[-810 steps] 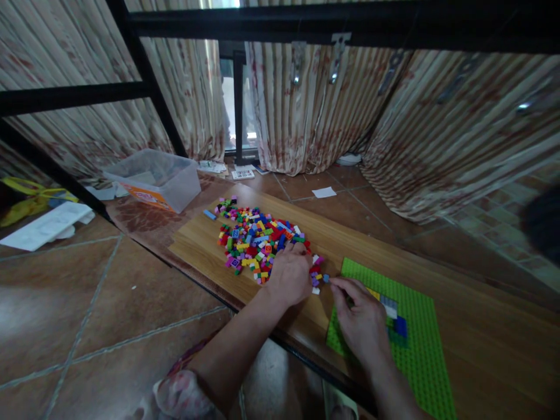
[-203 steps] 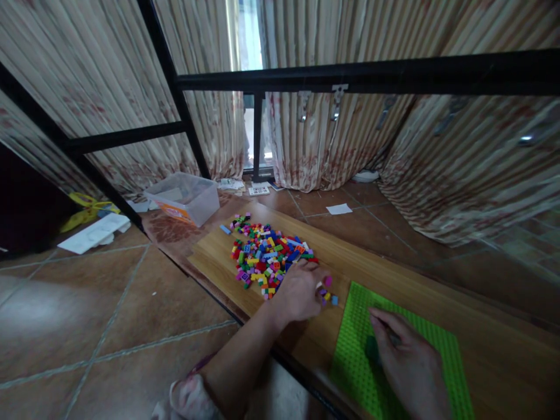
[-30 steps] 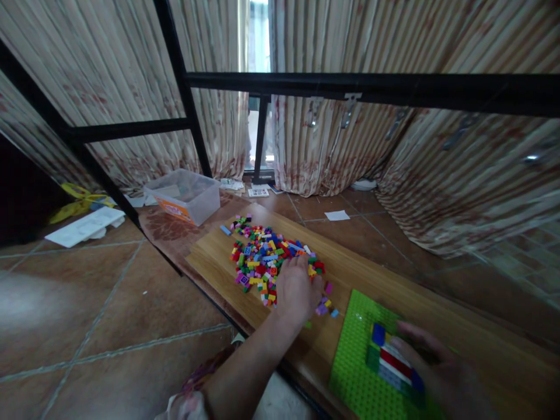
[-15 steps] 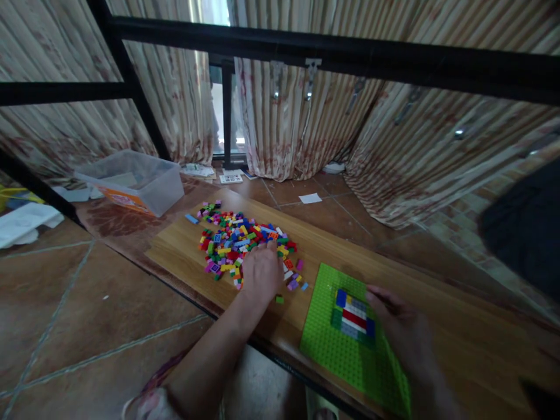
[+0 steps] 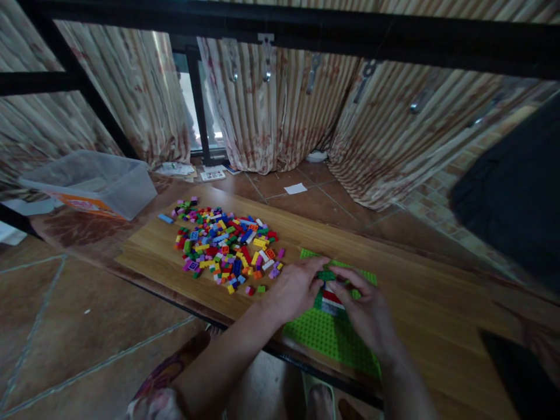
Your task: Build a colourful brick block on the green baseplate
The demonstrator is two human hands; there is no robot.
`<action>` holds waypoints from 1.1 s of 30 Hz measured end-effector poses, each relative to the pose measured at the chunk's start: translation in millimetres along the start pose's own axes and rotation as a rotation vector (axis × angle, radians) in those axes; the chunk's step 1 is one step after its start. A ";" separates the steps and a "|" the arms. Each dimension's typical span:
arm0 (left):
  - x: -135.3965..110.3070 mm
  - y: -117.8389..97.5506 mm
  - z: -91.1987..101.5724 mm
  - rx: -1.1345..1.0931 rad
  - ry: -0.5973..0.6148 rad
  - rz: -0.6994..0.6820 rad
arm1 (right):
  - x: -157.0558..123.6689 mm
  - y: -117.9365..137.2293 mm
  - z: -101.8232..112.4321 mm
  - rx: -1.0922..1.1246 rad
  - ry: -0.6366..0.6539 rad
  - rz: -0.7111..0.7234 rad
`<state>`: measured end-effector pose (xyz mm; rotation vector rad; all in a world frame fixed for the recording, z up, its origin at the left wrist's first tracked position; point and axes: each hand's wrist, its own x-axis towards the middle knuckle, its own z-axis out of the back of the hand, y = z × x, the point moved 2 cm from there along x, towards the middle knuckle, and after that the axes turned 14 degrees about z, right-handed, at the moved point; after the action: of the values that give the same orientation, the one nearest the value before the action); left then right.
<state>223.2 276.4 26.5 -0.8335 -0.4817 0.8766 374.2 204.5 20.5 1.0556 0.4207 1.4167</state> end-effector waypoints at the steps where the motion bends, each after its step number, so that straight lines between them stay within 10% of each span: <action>1: 0.5 -1.2 -2.2 0.005 0.000 -0.011 | 0.2 -0.6 1.2 -0.017 -0.003 -0.002; 15: 7.6 7.0 -9.5 0.119 -0.134 0.098 | -2.1 -33.0 13.5 -0.113 -0.047 -0.043; 33: -1.1 5.2 -15.2 0.279 0.050 -0.095 | 1.4 -42.6 6.8 -0.170 0.010 0.006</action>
<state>230.4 270.8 13.2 -0.5708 -0.3425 0.8113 404.9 211.0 -9.1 0.9125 0.2984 1.4377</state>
